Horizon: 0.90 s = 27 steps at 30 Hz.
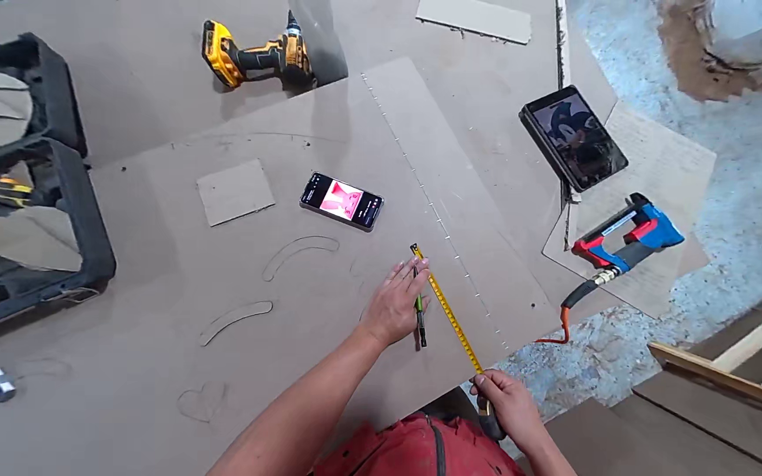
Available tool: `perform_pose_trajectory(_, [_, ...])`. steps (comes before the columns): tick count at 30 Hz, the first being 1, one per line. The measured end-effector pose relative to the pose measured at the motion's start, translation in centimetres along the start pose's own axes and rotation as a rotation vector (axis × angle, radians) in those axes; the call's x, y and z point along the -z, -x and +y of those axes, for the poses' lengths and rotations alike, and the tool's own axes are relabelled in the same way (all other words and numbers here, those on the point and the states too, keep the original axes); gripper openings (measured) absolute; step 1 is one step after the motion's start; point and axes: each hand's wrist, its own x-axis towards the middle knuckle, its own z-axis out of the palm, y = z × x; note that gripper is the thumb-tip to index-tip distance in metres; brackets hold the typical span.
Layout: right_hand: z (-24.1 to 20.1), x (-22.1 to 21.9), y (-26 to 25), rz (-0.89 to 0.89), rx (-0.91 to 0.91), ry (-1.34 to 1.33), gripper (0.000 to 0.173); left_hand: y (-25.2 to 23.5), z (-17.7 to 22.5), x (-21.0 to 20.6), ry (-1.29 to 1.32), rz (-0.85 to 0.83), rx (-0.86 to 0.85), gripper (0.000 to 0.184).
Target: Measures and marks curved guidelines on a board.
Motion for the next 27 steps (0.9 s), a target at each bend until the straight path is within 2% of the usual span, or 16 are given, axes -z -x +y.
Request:
perform_pose_trajectory(8, [-0.03,0.34,-0.01,-0.037,0.016,-0.048,0.029,0.13,-0.02,-0.24,-0.047,0.019,0.028,0.053])
perform_pose_trajectory(14, [-0.57,0.15,0.33,0.025,-0.009,-0.025,0.029,-0.02,-0.05,-0.17,-0.055,-0.005,0.037,0.056])
perform_pose_trajectory(27, [-0.43,0.51,0.4,0.002,-0.003,-0.065,0.029,0.04,-0.12,0.13,-0.07,-0.023,0.027,0.057])
